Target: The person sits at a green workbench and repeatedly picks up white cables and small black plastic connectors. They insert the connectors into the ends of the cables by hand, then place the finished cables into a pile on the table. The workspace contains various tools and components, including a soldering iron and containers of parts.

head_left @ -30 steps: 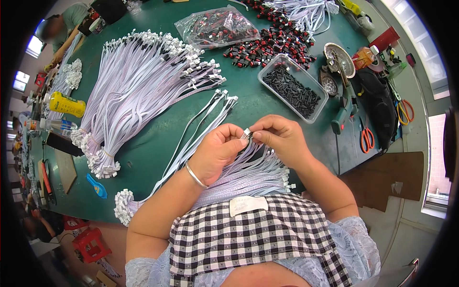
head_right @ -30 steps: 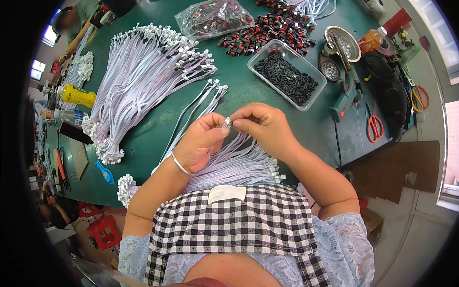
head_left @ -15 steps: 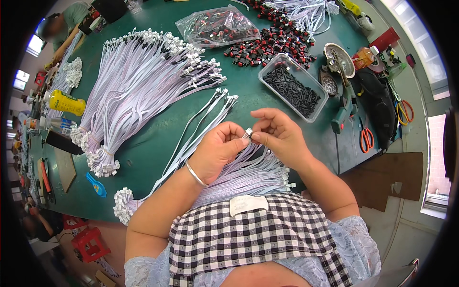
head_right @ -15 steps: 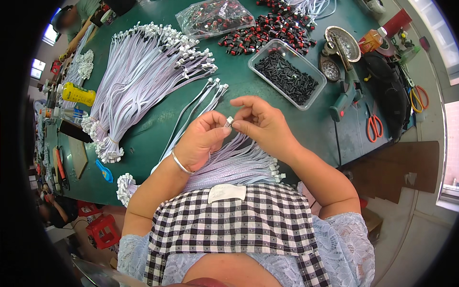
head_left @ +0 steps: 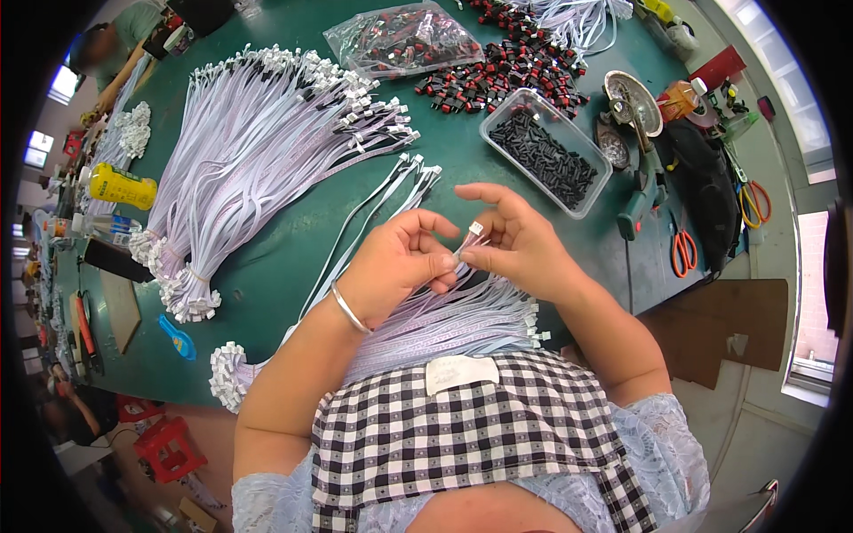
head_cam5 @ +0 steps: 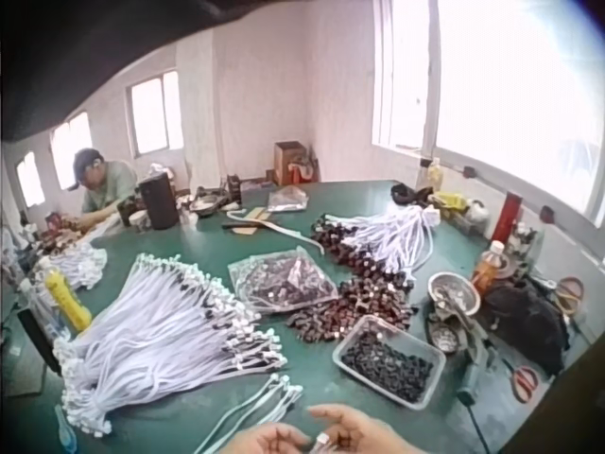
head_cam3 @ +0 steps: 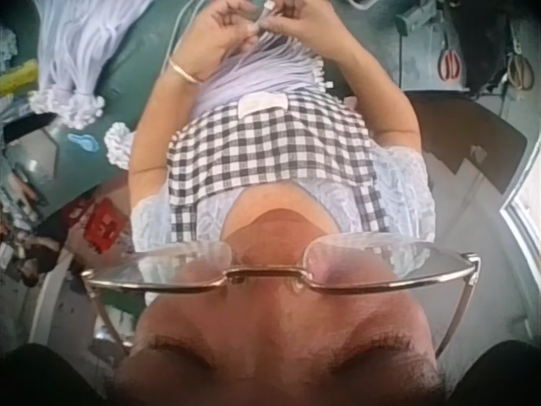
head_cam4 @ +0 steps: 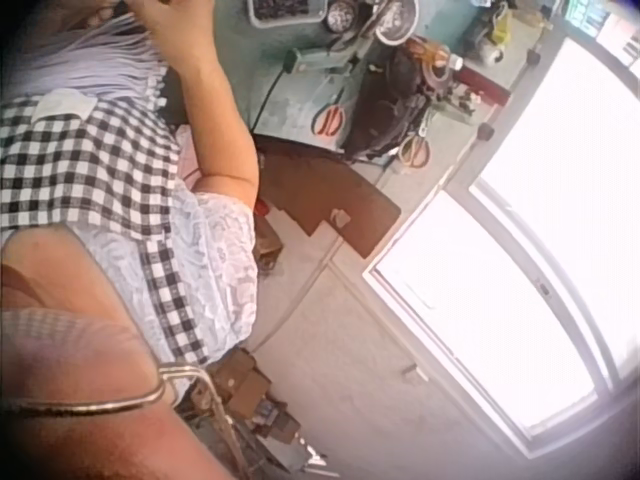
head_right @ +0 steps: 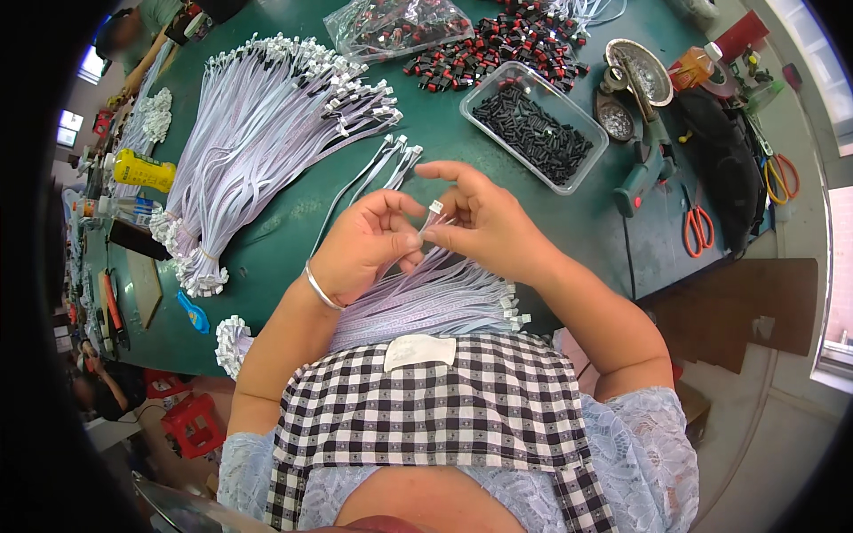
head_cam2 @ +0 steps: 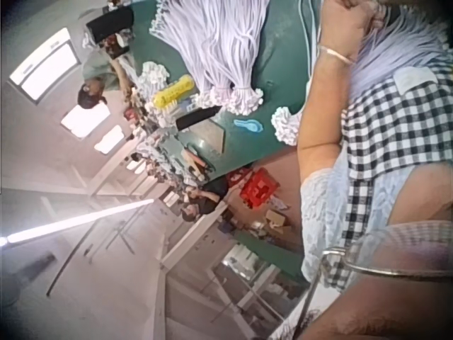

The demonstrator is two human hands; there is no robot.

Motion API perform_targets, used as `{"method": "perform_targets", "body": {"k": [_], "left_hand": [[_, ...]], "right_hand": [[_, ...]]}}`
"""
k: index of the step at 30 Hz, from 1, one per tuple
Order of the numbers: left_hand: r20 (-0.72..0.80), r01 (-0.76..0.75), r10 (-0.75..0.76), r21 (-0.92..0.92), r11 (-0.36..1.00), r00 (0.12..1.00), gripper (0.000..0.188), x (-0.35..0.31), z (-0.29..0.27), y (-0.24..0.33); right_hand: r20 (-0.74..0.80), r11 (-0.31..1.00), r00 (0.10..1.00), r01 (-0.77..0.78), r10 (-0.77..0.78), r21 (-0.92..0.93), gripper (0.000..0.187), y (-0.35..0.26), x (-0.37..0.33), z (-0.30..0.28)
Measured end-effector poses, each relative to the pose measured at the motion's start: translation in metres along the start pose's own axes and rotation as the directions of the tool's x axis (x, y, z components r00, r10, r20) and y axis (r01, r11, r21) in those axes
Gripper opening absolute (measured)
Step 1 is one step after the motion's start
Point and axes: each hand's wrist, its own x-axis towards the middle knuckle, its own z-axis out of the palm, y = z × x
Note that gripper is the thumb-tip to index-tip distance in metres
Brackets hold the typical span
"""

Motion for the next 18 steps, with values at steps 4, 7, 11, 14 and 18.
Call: {"method": "perform_targets", "body": {"k": [4, 7, 11, 14, 18], "left_hand": [[-0.08, -0.092, 0.096, 0.049, 0.995, 0.992, 0.024, 0.004, 0.009, 0.006], [-0.142, -0.174, 0.215, 0.259, 0.95, 0.966, 0.021, 0.011, 0.009, 0.017], [-0.204, -0.158, 0.59, 0.85, 0.502, 0.781, 0.014, 0.032, -0.014, 0.036], [-0.186, -0.052, 0.586, 0.929, 0.365, 0.789, 0.014, 0.047, -0.046, 0.036], [-0.023, -0.074, 0.672, 0.99, 0.116, 0.74, 0.015, 0.049, -0.052, 0.02]], "right_hand": [[-0.018, 0.994, 0.994, 0.105, -0.106, -0.043, 0.063, -0.003, 0.002, -0.007], [-0.045, 0.935, 0.958, 0.265, -0.283, -0.234, 0.063, -0.011, 0.009, -0.019], [-0.101, 0.448, 0.859, 0.158, -0.502, -0.88, 0.027, -0.031, 0.016, -0.076], [0.001, 0.047, 0.937, 0.019, -0.348, -0.999, 0.021, -0.011, 0.018, -0.12], [0.001, 0.03, 0.978, 0.008, -0.208, -1.0, 0.018, 0.006, 0.026, -0.133]]}}
